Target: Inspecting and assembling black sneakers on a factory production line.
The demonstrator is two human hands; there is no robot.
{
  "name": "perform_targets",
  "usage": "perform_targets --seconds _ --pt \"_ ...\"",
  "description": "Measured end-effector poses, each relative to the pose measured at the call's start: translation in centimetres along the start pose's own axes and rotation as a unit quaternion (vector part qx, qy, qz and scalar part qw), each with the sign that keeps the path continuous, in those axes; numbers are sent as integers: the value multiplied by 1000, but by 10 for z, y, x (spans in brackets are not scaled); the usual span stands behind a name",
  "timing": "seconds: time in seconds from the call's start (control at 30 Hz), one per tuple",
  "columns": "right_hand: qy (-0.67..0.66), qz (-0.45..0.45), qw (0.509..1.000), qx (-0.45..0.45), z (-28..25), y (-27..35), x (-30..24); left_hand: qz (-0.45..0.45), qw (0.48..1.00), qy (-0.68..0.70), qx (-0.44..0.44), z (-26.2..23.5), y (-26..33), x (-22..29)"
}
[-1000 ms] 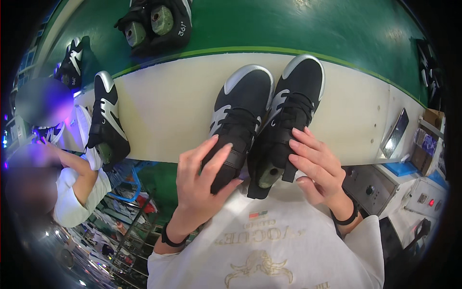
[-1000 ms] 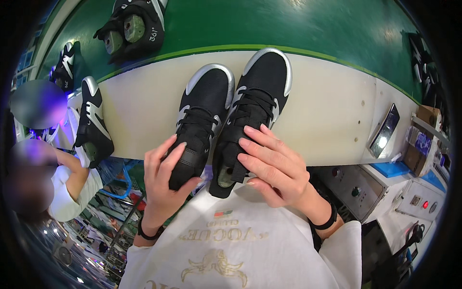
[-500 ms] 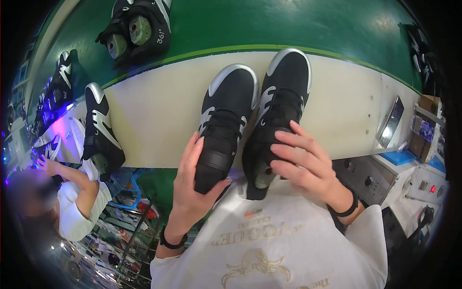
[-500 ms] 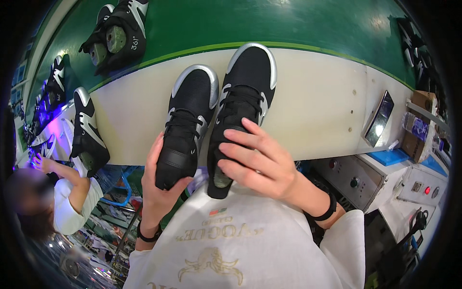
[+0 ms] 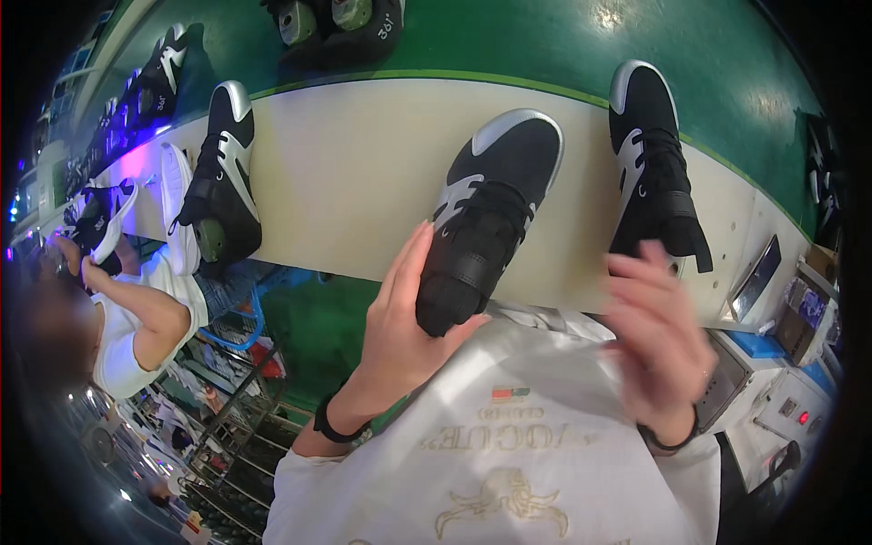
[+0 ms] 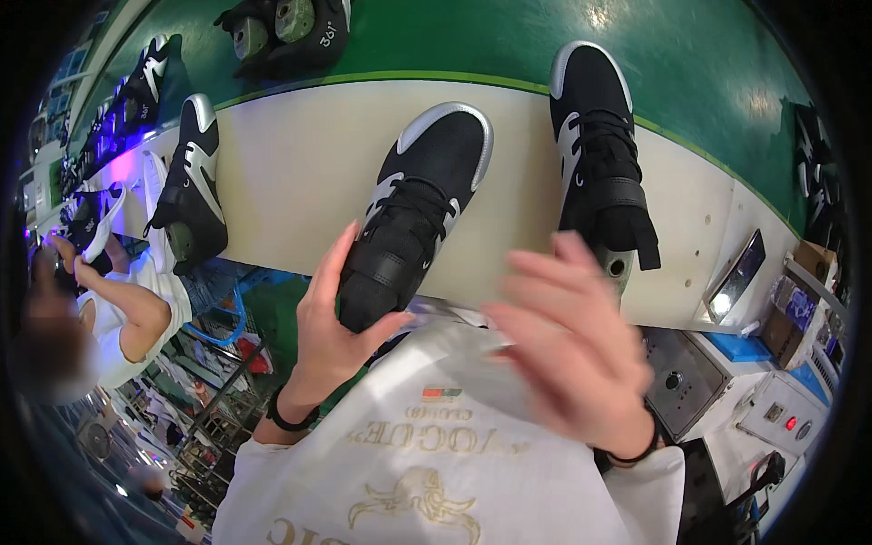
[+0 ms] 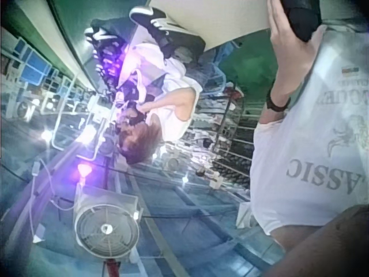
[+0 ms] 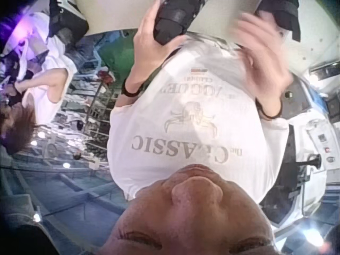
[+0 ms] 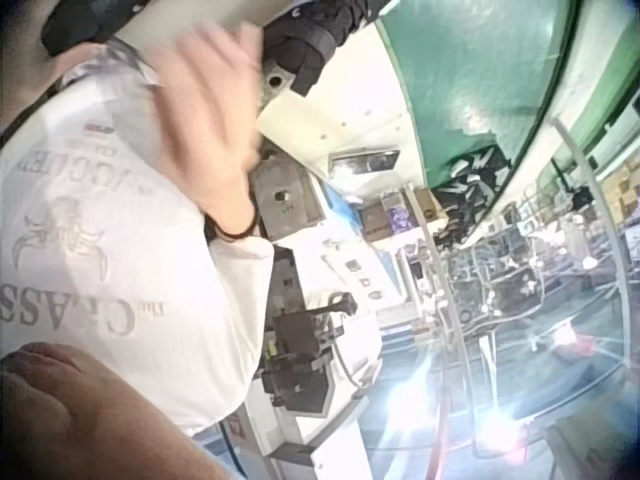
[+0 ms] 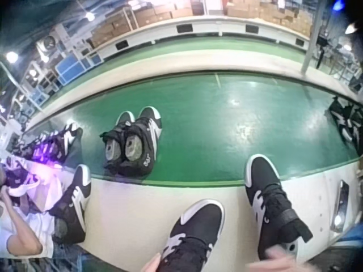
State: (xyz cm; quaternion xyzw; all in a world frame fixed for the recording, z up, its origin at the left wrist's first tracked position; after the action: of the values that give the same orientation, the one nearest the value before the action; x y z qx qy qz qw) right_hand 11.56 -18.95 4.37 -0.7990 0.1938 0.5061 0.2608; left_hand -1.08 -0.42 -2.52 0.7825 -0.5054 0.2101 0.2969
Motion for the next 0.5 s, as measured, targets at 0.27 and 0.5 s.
perform_targets --seconds 0.27,0.5 --pt "-23 26 999 -10 96 -46 18 -104 994 -27 -12 -2 17 -13" --pt "61 118 968 -214 144 -94 39 16 975 -150 162 -23 32 -19"
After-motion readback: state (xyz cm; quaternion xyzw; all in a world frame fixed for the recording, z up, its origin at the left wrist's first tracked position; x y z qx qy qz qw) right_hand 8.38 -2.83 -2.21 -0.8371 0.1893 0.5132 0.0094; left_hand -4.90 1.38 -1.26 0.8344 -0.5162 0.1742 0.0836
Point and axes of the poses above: each hand's wrist, its own y-axis away from the middle knuckle, its own z-axis out of the palm, x = y × z, the point moved 6 cm from there along -y, towards the middle knuckle, and after that the axes turned 13 degrees about -y, right-handed, at the moved point
